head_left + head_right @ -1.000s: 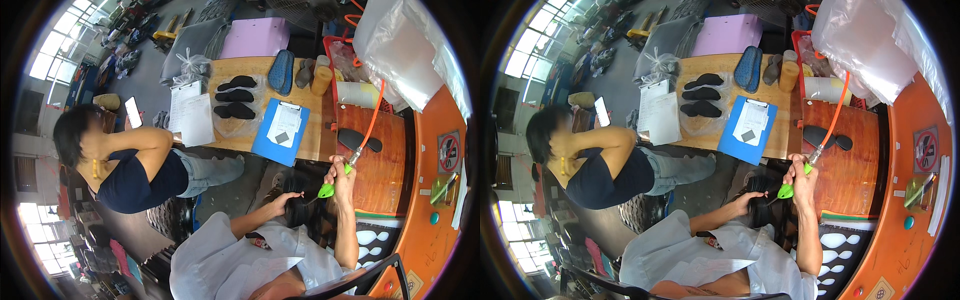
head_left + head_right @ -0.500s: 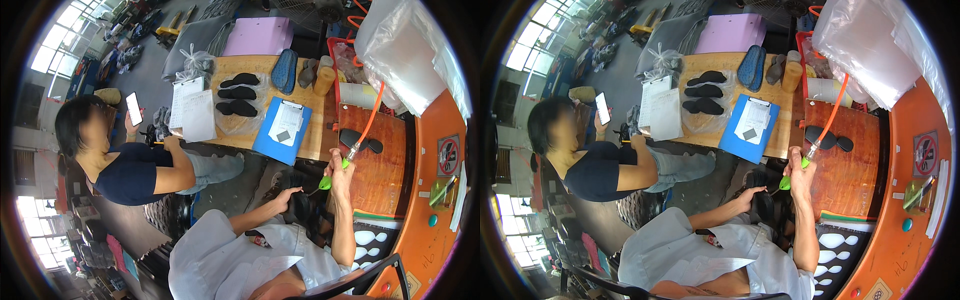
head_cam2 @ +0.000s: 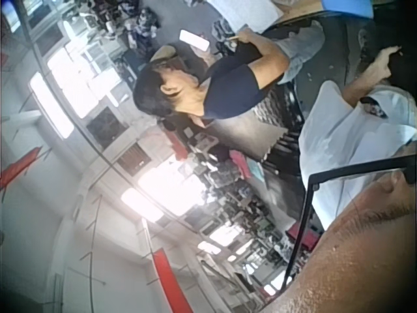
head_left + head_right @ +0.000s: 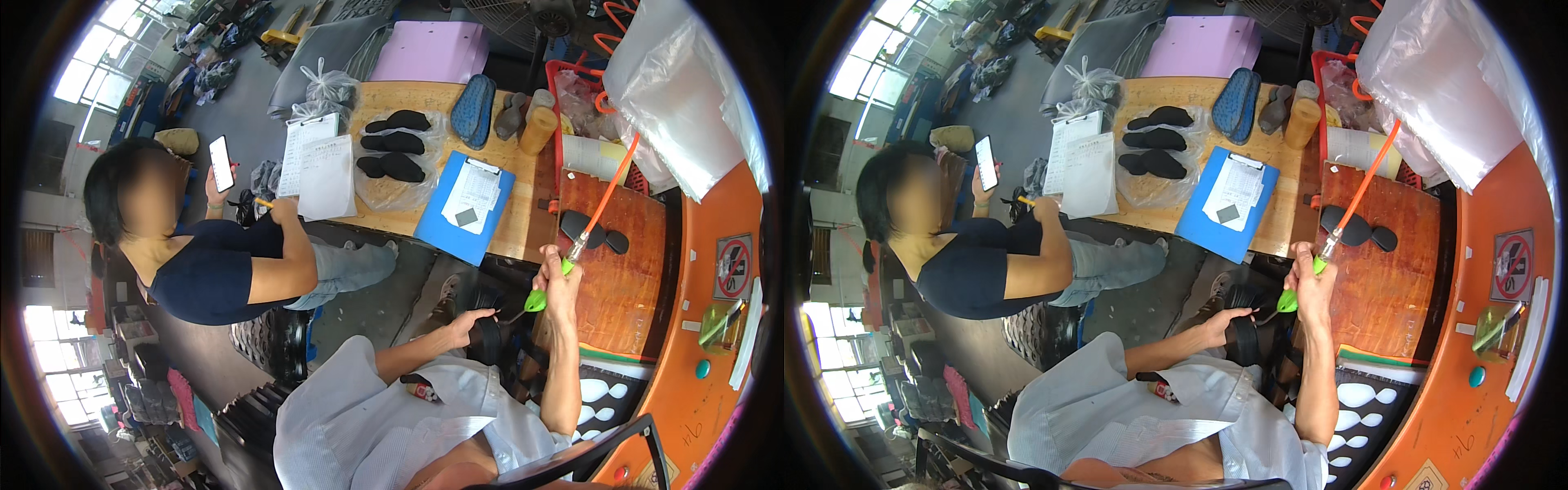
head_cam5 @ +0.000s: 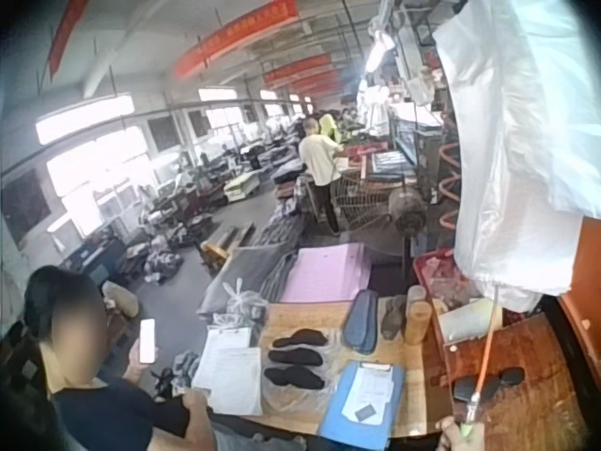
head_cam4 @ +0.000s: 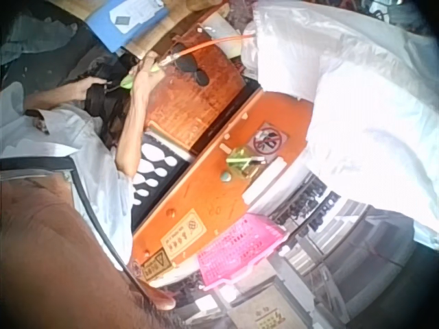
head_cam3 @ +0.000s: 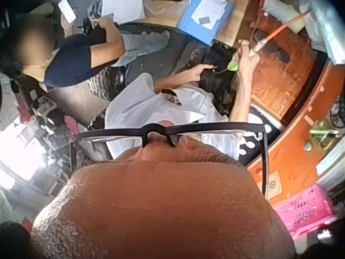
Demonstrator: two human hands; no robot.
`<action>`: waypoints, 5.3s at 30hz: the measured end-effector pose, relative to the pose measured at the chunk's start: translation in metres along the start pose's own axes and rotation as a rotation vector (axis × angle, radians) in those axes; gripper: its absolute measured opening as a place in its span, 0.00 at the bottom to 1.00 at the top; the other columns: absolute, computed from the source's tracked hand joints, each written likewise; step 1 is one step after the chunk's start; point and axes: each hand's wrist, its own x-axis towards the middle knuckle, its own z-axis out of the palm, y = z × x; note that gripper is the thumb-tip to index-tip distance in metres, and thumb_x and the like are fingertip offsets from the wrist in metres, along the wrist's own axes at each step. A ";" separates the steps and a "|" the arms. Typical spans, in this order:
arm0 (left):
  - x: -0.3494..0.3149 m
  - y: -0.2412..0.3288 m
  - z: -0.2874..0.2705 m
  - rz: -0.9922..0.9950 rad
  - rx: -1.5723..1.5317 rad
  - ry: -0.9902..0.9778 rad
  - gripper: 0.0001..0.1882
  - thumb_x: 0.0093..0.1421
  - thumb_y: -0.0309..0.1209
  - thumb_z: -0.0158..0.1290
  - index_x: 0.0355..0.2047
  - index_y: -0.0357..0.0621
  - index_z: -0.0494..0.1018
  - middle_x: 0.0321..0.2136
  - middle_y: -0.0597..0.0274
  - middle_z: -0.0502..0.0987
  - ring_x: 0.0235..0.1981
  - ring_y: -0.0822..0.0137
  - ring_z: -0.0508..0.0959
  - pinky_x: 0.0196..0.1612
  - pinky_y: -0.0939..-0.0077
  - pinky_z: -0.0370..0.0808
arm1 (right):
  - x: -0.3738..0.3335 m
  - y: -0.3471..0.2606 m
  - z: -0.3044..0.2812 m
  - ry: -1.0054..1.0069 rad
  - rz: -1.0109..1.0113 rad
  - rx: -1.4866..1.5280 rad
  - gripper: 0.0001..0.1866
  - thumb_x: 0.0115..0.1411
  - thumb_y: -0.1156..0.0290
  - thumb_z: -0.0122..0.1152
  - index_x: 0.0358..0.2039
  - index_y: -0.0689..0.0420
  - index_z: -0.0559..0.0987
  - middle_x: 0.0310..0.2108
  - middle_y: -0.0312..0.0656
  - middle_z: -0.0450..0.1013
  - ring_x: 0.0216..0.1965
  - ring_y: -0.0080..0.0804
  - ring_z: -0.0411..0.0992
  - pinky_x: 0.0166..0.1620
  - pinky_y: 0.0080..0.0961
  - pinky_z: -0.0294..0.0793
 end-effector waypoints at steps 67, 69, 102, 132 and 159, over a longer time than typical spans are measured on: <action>0.024 0.051 0.271 0.553 1.015 -0.204 0.22 0.78 0.45 0.46 0.57 0.38 0.70 0.51 0.47 0.80 0.49 0.58 0.84 0.50 0.67 0.83 | -0.040 -0.032 -0.157 0.316 -0.627 -1.136 0.32 0.50 0.70 0.74 0.55 0.70 0.75 0.48 0.59 0.76 0.52 0.55 0.75 0.49 0.45 0.78; 0.035 0.071 0.276 0.470 0.865 -0.112 0.21 0.78 0.45 0.46 0.51 0.38 0.72 0.46 0.48 0.82 0.43 0.57 0.85 0.47 0.67 0.85 | -0.035 -0.035 -0.150 0.363 -0.673 -1.169 0.31 0.50 0.70 0.75 0.53 0.69 0.75 0.49 0.58 0.76 0.53 0.54 0.74 0.51 0.45 0.77; 0.135 0.177 0.272 1.175 2.159 -0.483 0.40 0.47 0.25 0.67 0.62 0.31 0.68 0.53 0.38 0.75 0.56 0.37 0.72 0.63 0.49 0.70 | 0.059 0.050 -0.133 0.775 -0.068 -0.084 0.30 0.58 0.71 0.72 0.56 0.78 0.77 0.46 0.61 0.80 0.50 0.43 0.79 0.53 0.35 0.78; 0.043 -0.040 0.208 0.379 1.884 -0.812 0.19 0.73 0.33 0.54 0.51 0.24 0.76 0.32 0.56 0.83 0.30 0.70 0.80 0.34 0.75 0.75 | -0.537 0.273 -0.121 2.286 0.919 -0.609 0.27 0.61 0.51 0.71 0.35 0.67 0.78 0.28 0.51 0.75 0.31 0.45 0.75 0.37 0.40 0.73; -0.086 -0.194 0.137 0.858 2.264 -1.247 0.11 0.61 0.27 0.64 0.42 0.37 0.79 0.33 0.53 0.81 0.40 0.50 0.79 0.46 0.58 0.75 | -0.586 0.225 -0.227 1.757 0.631 -0.510 0.27 0.63 0.48 0.68 0.37 0.65 0.84 0.28 0.62 0.80 0.36 0.63 0.80 0.40 0.53 0.78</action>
